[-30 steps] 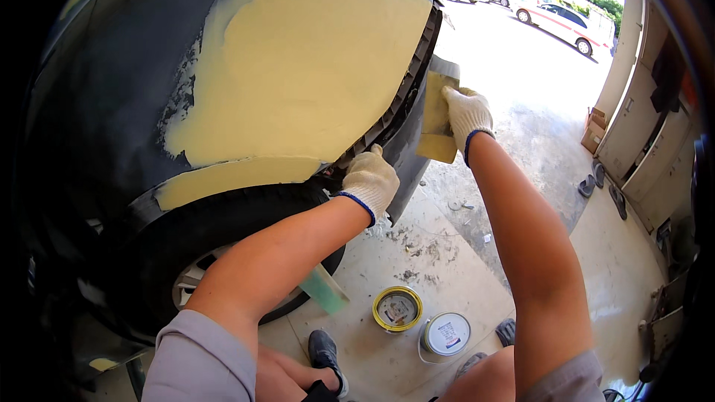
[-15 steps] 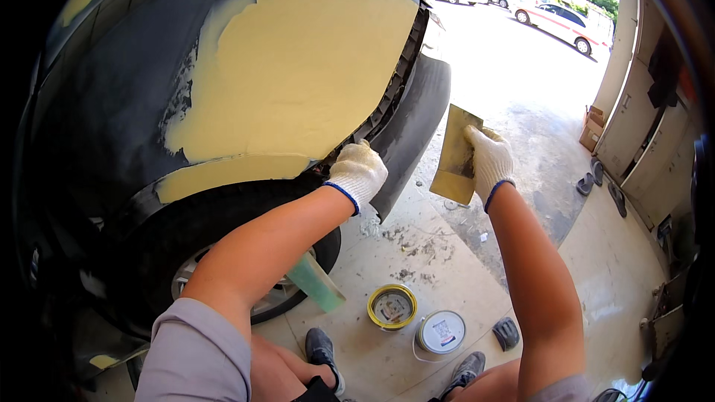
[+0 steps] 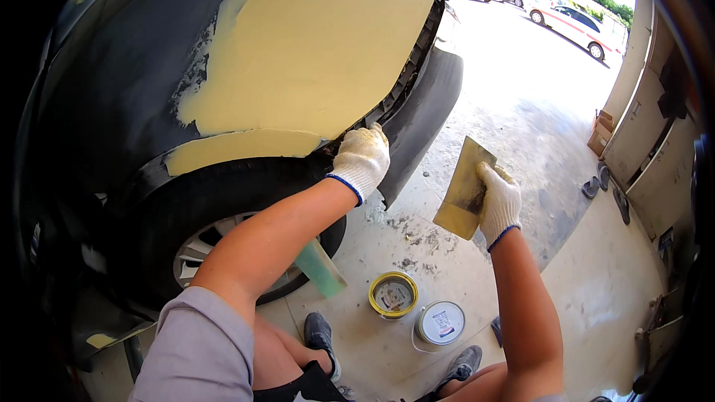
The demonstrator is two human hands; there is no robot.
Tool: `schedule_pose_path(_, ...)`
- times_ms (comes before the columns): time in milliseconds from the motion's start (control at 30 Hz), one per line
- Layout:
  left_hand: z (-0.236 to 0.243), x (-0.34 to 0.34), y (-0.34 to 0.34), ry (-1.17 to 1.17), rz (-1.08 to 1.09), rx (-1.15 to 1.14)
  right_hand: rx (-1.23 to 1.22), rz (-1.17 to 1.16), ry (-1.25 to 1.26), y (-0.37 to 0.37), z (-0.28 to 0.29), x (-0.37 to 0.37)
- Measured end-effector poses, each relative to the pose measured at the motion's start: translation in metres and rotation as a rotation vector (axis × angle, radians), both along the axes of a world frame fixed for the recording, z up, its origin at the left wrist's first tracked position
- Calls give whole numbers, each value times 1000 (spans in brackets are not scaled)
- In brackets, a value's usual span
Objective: The person applies yellow body filler to the rear quarter panel of a black car using a spreader. They repeatedly smooth the filler over the damaged area, occasionally dipping the tool into a container to gather more material.
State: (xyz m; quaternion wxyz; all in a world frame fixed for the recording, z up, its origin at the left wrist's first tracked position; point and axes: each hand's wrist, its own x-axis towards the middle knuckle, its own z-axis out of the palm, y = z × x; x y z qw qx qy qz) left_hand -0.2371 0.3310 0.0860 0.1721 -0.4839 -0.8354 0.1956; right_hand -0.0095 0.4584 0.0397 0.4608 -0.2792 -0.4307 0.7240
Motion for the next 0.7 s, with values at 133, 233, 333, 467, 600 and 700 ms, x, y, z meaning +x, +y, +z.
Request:
schedule_pose_path(133, 5, 20, -21, 83, -95, 17, 4, -36, -10, 1, -4, 7)
schedule_pose_path(233, -24, 23, -45, 237, -150, -47, -13, -23, 20, -12, 7, 13)
schedule_pose_path(333, -60, 23, -56, 301, -223, 43, -18, -37, 20, -12, 9, 22)
schedule_pose_path(467, -63, 26, -60, 157, -289, 163, -10, -70, 14, -16, 17, 35)
schedule_pose_path(600, -50, 33, -65, 58, -353, 205, 29, -44, 7, -20, 27, 49)
schedule_pose_path(700, -38, 40, -68, -58, -341, 221, 57, -31, 8, -26, 36, 60)
